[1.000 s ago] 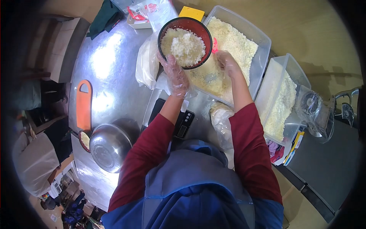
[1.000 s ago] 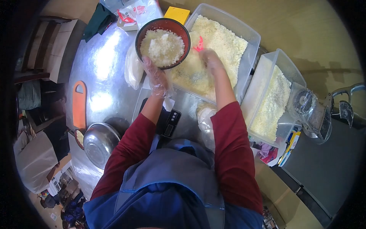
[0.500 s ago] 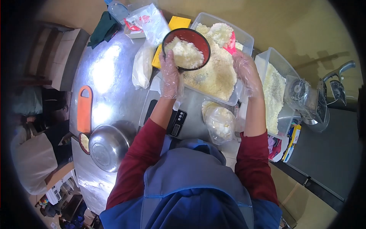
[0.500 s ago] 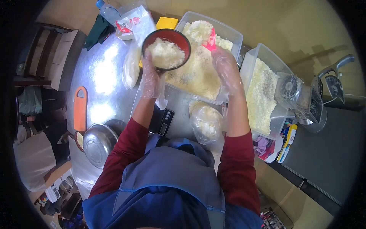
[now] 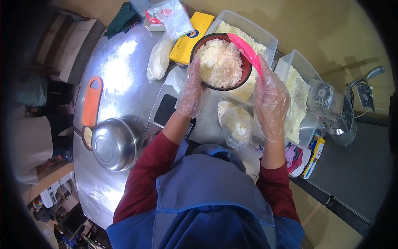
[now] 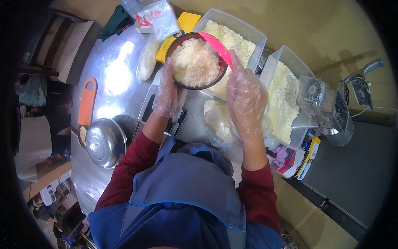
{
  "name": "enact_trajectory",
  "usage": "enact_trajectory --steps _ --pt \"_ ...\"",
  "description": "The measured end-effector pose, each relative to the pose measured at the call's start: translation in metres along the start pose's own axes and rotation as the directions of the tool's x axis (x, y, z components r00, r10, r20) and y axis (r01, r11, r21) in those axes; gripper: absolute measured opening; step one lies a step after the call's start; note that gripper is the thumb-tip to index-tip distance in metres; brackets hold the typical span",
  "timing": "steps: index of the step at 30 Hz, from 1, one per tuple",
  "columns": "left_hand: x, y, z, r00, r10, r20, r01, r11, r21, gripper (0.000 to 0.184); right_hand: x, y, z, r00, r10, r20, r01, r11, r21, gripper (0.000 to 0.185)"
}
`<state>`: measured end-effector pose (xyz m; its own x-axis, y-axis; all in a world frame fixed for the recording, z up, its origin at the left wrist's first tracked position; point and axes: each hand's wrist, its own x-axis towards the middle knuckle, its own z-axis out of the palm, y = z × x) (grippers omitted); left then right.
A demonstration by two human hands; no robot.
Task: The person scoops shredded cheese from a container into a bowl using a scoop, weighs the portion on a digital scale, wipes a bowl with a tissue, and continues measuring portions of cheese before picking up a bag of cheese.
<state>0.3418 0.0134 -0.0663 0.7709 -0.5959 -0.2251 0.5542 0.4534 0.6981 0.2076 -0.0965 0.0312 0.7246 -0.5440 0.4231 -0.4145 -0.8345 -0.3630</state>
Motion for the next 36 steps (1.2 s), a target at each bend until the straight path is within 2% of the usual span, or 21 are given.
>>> enact_trajectory --steps 2,4,5,7,11,13,14,15,17,18,19,20,21,23,25,27,29,31,32,34,36 --pt "-0.014 0.006 -0.003 0.999 -0.01 -0.045 0.012 0.999 0.029 0.058 -0.005 -0.001 -0.009 1.0 -0.014 0.02 0.013 1.0 0.018 0.04" --pt "-0.025 0.008 -0.012 0.999 0.009 -0.044 -0.006 0.998 0.068 0.058 -0.01 -0.003 -0.016 0.999 -0.023 -0.027 0.027 0.988 0.154 0.038" --pt "-0.031 0.01 -0.015 0.999 0.022 -0.031 -0.018 0.994 0.109 0.057 -0.012 -0.005 -0.02 0.999 -0.03 -0.02 0.033 0.986 0.161 0.038" --pt "-0.047 0.016 -0.015 0.999 0.012 -0.043 -0.008 0.996 0.088 0.057 -0.015 -0.009 -0.026 0.981 -0.075 0.18 0.073 0.997 0.017 0.038" --pt "-0.071 0.022 -0.025 0.999 -0.013 -0.045 0.017 0.996 0.088 0.056 -0.02 -0.011 -0.021 0.992 -0.095 0.081 0.078 0.978 0.191 0.038" --pt "-0.081 0.022 -0.03 0.996 -0.005 -0.087 0.014 0.995 0.098 0.056 -0.023 -0.014 -0.017 0.959 -0.237 0.158 0.222 0.969 0.105 0.037" --pt "-0.085 0.021 -0.033 0.994 -0.001 -0.113 0.013 0.994 0.106 0.055 -0.026 -0.022 -0.019 0.937 -0.243 0.25 0.236 0.97 0.06 0.036" --pt "-0.09 0.022 -0.034 0.992 0.005 -0.126 0.008 0.995 0.103 0.055 -0.027 -0.022 -0.019 0.932 -0.254 0.258 0.244 0.967 0.069 0.036" --pt "-0.101 0.027 -0.036 0.993 -0.008 -0.118 0.004 0.999 -0.033 0.054 -0.029 -0.022 -0.019 0.961 -0.221 0.167 0.205 0.972 0.112 0.038" --pt "-0.106 0.028 -0.037 0.992 -0.004 -0.13 0.0 0.999 -0.034 0.054 -0.026 -0.013 -0.013 0.96 -0.23 0.16 0.196 0.959 0.205 0.037" --pt "-0.11 0.03 -0.038 0.982 0.012 -0.187 -0.021 0.999 -0.048 0.053 -0.022 -0.004 -0.007 0.958 -0.235 0.163 0.2 0.957 0.209 0.037" --pt "-0.113 0.032 -0.04 0.97 0.026 -0.241 -0.042 0.997 -0.064 0.053 -0.018 0.006 0.0 0.966 -0.068 0.25 -0.033 0.925 0.378 0.036" --pt "-0.117 0.033 -0.043 0.969 0.027 -0.244 -0.045 0.997 -0.068 0.053 -0.012 0.017 0.008 0.929 0.08 0.362 -0.268 0.82 0.505 0.035" --pt "-0.126 0.038 -0.052 0.948 0.093 -0.303 -0.111 0.993 -0.042 0.052 0.007 0.04 0.036 0.927 0.178 0.329 -0.304 0.87 0.388 0.037" --pt "-0.134 0.04 -0.066 0.936 0.104 -0.337 -0.123 0.992 -0.035 0.051 0.018 0.091 0.087 0.962 0.07 0.265 -0.128 0.969 0.209 0.036" --pt "-0.136 0.042 -0.083 0.91 0.156 -0.384 -0.197 0.978 -0.069 0.049 0.025 0.114 0.14 0.896 0.204 0.395 -0.174 0.979 -0.11 0.034" --pt "-0.14 0.049 -0.084 0.901 0.144 -0.408 -0.184 0.981 -0.059 0.05 0.026 0.118 0.164 0.875 0.251 0.415 -0.206 0.967 -0.152 0.032" --pt "-0.138 0.054 -0.087 0.85 0.13 -0.51 -0.145 0.989 0.01 0.051 0.029 0.12 0.18 0.852 0.299 0.429 -0.237 0.952 -0.193 0.031" --pt "-0.136 0.054 -0.087 0.841 0.144 -0.521 -0.145 0.989 0.04 0.052 0.03 0.121 0.185 0.863 0.333 0.381 -0.28 0.941 -0.188 0.031" --pt "-0.132 0.055 -0.089 0.854 0.15 -0.499 -0.149 0.988 0.043 0.053 0.033 0.122 0.197 0.868 0.369 0.332 -0.325 0.928 -0.181 0.03" --pt "-0.127 0.056 -0.089 0.866 0.159 -0.475 -0.155 0.987 0.048 0.054 0.038 0.123 0.213 0.833 0.362 0.418 -0.301 0.931 -0.205 0.03"
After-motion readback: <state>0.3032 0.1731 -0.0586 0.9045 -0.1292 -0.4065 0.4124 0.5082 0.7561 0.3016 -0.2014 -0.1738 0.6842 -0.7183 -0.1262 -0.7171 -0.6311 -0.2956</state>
